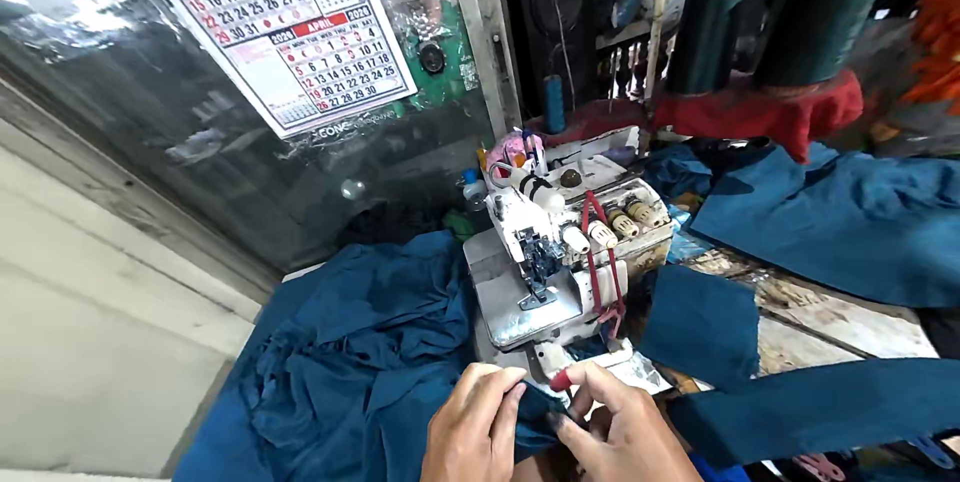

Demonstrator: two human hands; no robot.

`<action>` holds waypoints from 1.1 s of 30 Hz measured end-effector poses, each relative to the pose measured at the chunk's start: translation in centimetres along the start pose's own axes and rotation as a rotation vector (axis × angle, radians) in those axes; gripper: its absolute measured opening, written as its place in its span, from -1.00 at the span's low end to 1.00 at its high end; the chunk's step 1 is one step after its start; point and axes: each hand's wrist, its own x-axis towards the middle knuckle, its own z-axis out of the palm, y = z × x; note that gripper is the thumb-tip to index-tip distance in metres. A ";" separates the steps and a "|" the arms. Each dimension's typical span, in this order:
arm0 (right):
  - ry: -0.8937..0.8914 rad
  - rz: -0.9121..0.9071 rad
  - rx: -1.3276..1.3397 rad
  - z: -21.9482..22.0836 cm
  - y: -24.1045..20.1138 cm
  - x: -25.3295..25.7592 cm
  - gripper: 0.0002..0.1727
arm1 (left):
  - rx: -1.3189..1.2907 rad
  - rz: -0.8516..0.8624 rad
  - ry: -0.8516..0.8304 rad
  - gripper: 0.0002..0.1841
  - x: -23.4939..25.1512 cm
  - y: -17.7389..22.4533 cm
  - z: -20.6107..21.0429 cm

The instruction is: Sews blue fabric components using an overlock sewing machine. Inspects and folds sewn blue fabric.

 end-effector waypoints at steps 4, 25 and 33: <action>-0.047 -0.021 0.025 -0.8 -0.5 0.2 -0.82 | -0.026 0.000 0.016 -0.84 0.5 0.9 -0.7; -0.073 0.353 0.467 -3.9 0.6 6.0 -0.73 | 0.322 -0.213 -0.459 -0.59 12.2 -2.6 1.2; 0.050 0.389 0.516 -2.4 -0.3 7.8 -0.70 | 0.511 -0.134 -0.238 -0.63 12.8 -3.6 3.5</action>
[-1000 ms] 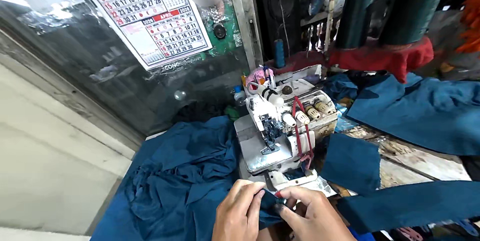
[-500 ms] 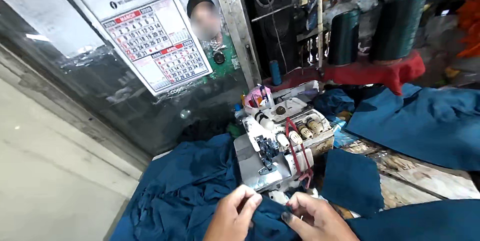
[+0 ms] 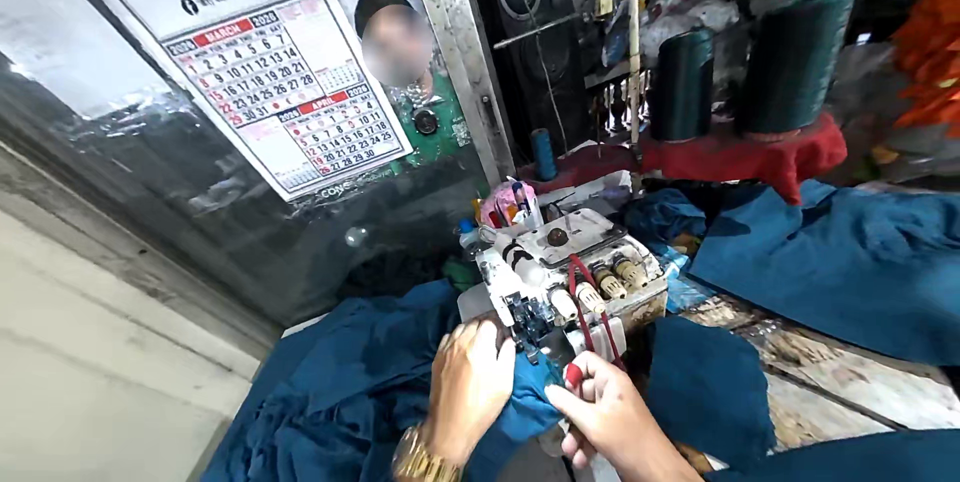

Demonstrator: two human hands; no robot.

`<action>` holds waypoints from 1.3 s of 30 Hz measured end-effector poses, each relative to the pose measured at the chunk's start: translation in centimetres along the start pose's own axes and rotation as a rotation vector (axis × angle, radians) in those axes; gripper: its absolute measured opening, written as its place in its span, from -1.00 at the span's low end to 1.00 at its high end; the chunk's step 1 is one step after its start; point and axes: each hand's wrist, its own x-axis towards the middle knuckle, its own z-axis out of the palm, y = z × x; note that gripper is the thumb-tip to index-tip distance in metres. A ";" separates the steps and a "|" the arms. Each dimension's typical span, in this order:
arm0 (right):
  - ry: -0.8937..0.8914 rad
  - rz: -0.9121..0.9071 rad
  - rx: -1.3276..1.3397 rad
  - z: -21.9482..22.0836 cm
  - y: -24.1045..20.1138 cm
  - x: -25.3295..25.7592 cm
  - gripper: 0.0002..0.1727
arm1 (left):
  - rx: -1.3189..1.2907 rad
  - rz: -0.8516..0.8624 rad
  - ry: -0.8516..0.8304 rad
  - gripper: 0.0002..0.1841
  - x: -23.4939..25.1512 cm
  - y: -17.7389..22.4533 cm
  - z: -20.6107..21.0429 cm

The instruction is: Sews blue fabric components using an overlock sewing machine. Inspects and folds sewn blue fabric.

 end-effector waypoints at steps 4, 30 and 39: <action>-0.049 0.010 0.050 -0.3 0.4 0.1 -0.68 | -0.178 0.200 0.096 -0.78 -2.5 -1.1 -0.2; -0.184 -0.312 -0.635 -0.1 -4.9 1.2 -0.60 | -0.451 0.283 -0.241 -0.77 -0.1 -1.7 -6.9; -0.154 -0.342 -0.586 -0.6 -4.0 0.9 -0.65 | -0.351 0.383 -0.273 -0.74 0.6 -0.9 -4.4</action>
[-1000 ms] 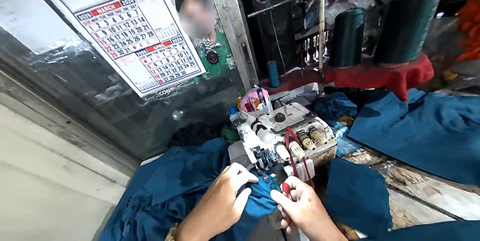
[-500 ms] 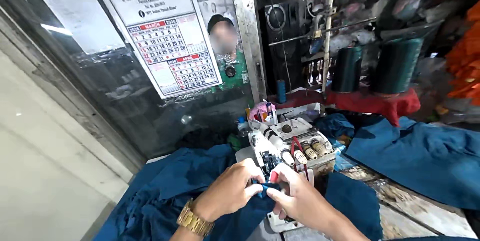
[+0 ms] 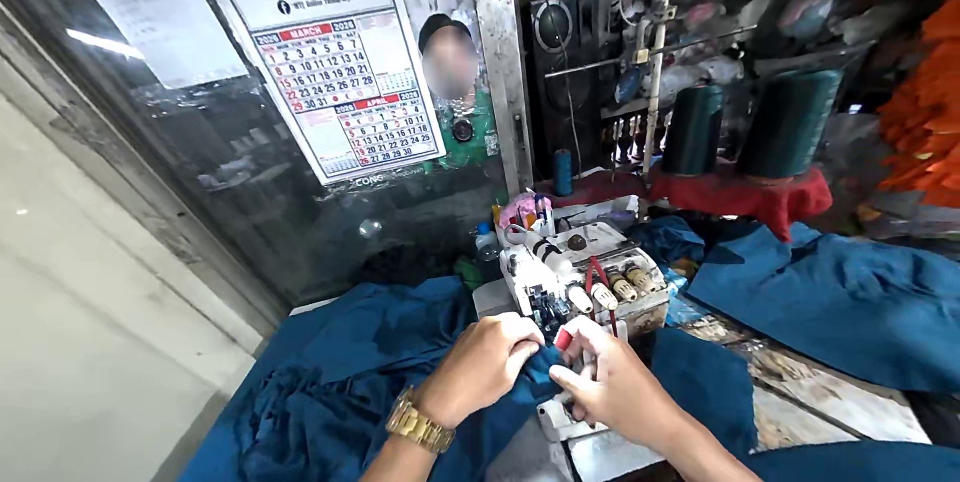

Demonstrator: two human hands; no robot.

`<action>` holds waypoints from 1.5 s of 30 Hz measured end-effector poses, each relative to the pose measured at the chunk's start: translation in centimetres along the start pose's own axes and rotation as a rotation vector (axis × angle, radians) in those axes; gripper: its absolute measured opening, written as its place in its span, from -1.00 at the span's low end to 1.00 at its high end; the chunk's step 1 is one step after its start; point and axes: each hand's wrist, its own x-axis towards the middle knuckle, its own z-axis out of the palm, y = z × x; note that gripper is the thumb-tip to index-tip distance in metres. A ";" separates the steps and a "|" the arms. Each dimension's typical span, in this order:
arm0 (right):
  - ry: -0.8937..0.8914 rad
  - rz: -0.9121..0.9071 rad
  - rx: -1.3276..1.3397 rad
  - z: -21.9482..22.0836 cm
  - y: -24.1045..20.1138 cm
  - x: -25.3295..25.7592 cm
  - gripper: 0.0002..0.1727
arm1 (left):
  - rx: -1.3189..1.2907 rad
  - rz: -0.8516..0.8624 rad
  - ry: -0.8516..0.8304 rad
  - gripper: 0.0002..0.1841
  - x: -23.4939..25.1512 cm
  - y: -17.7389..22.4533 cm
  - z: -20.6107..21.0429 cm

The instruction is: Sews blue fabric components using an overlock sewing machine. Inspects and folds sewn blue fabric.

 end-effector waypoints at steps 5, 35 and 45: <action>-0.074 -0.019 0.103 0.1 0.0 1.1 -0.68 | 0.001 -0.035 0.026 -0.76 -0.6 0.4 -0.3; -0.257 -0.110 0.618 -1.8 -1.4 -0.5 -0.54 | -0.120 0.069 -0.249 -0.67 -1.9 -0.2 -3.2; -0.439 0.231 0.566 -0.6 -2.8 1.6 -0.21 | 0.082 0.055 0.305 -0.72 -2.7 4.5 -2.5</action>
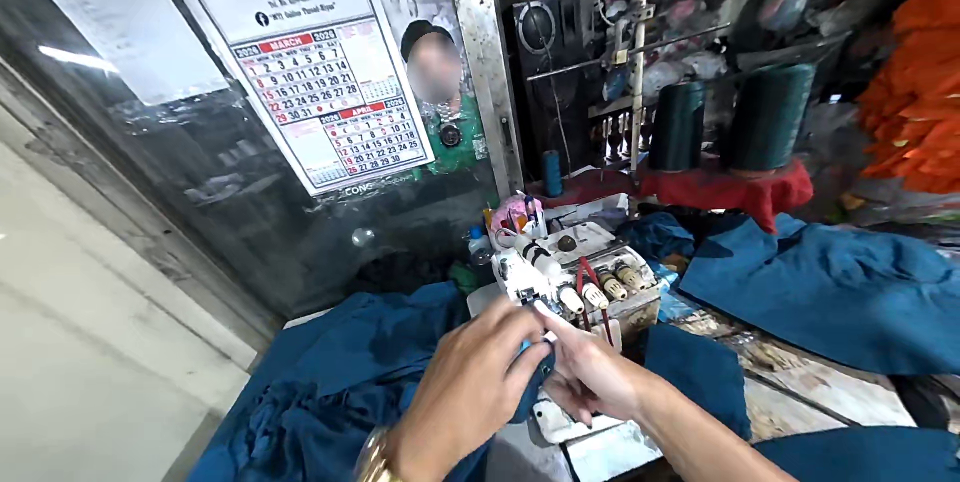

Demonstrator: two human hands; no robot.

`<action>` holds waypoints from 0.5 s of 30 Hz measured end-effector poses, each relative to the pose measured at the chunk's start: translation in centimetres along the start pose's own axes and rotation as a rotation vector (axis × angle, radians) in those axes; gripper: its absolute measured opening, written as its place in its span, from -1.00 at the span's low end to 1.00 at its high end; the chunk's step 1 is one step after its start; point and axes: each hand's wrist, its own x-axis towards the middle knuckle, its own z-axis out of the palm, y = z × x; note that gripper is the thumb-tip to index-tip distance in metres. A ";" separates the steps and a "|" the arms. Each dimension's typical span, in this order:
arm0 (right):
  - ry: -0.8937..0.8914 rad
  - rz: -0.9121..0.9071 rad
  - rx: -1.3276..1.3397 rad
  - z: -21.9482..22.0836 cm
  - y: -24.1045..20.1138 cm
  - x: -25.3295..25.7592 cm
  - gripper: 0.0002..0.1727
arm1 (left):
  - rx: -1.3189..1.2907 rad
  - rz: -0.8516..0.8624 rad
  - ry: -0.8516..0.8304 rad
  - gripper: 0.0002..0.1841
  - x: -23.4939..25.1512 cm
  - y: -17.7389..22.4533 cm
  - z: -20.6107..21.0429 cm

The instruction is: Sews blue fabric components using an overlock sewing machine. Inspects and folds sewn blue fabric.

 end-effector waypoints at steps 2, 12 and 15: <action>-0.049 0.008 0.023 -1.1 0.5 -1.5 -0.25 | -0.083 -0.186 0.070 -0.53 -4.3 -0.9 1.4; 0.350 -0.342 0.053 1.3 5.1 -1.0 -0.76 | 0.445 -0.404 -0.163 -0.73 -14.4 -7.8 0.6; 0.376 -0.512 -0.263 2.4 6.8 -2.5 -0.81 | 0.174 -0.518 -0.551 -0.59 -13.8 -10.5 0.7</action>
